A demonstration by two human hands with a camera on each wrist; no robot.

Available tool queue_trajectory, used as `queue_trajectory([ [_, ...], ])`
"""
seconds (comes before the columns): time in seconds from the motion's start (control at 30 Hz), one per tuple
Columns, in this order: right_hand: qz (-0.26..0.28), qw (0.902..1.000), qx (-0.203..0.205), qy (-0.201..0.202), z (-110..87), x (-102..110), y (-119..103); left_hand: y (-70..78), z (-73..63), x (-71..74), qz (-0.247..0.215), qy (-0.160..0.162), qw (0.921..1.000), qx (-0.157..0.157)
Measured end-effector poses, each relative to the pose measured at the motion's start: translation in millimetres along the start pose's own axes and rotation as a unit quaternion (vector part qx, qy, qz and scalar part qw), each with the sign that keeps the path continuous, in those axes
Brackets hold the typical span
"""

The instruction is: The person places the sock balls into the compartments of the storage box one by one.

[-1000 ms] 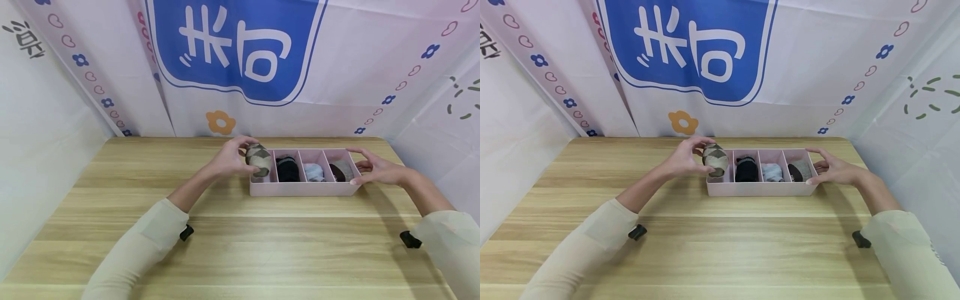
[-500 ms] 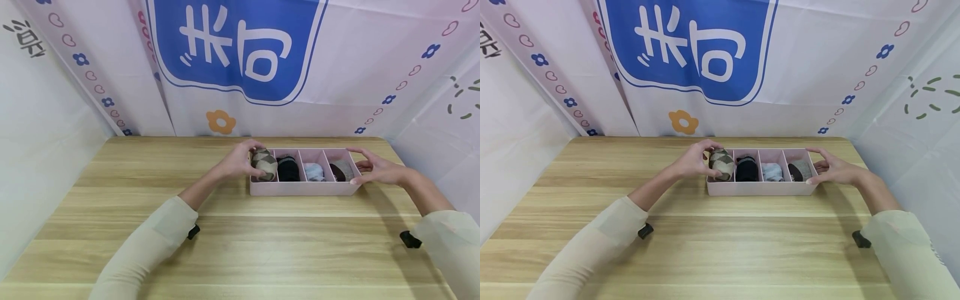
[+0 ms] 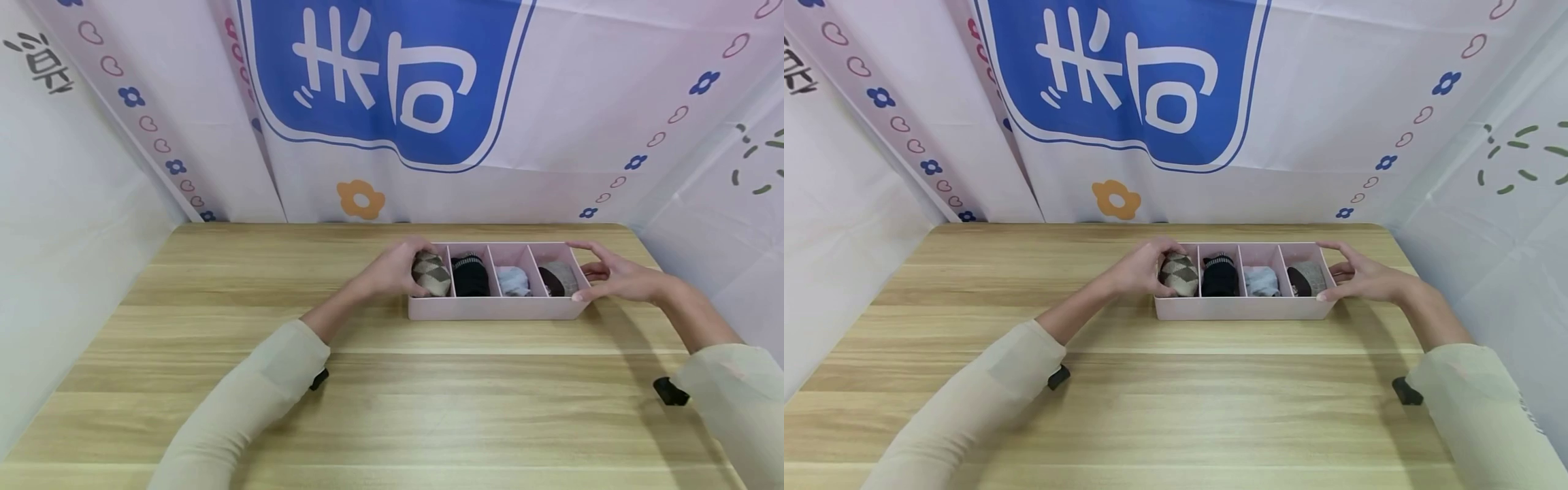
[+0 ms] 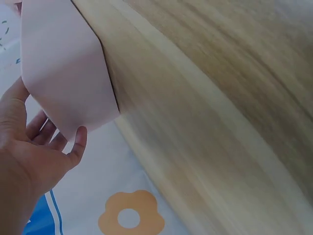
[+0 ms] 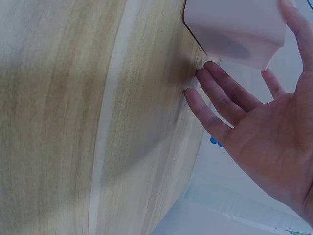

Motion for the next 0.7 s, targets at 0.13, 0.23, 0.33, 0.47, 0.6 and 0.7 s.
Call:
queue_trajectory([
  [0.13, 0.0, 1.0, 0.0, 0.001, -0.4, 0.2, 0.1, -1.8, 1.2, -3.1, 0.005, -0.006, 0.9999, 0.008],
  [0.23, -0.001, 1.0, 0.001, 0.0, 0.5, 0.1, -0.2, -3.0, 1.1, -4.2, 0.005, -0.011, 0.9999, 0.01],
  [0.33, -0.002, 1.0, 0.003, -0.001, 1.7, -0.2, -0.4, -3.4, -0.2, -3.6, 0.004, -0.012, 0.9999, 0.01],
  [0.47, -0.002, 1.0, 0.002, -0.003, 3.2, -1.0, 0.1, -3.7, -1.9, -3.0, -0.004, -0.015, 0.9998, 0.011],
  [0.6, -0.002, 1.0, 0.002, -0.006, 4.3, -1.0, -0.2, -5.7, -6.3, -0.9, -0.042, -0.014, 0.9988, 0.021],
  [0.7, 0.0, 1.0, 0.004, -0.008, 3.5, -0.4, -0.2, -10.6, -16.0, 6.3, -0.076, 0.001, 0.9961, 0.045],
])
Point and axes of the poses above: each hand's wrist, its own z-axis towards the middle knuckle, its own x-axis out of the back of the hand, y = z × x, the point moved 10 cm from there along z, towards the middle knuckle, and after that the axes turned 10 degrees about z, right-handed, at the moved point
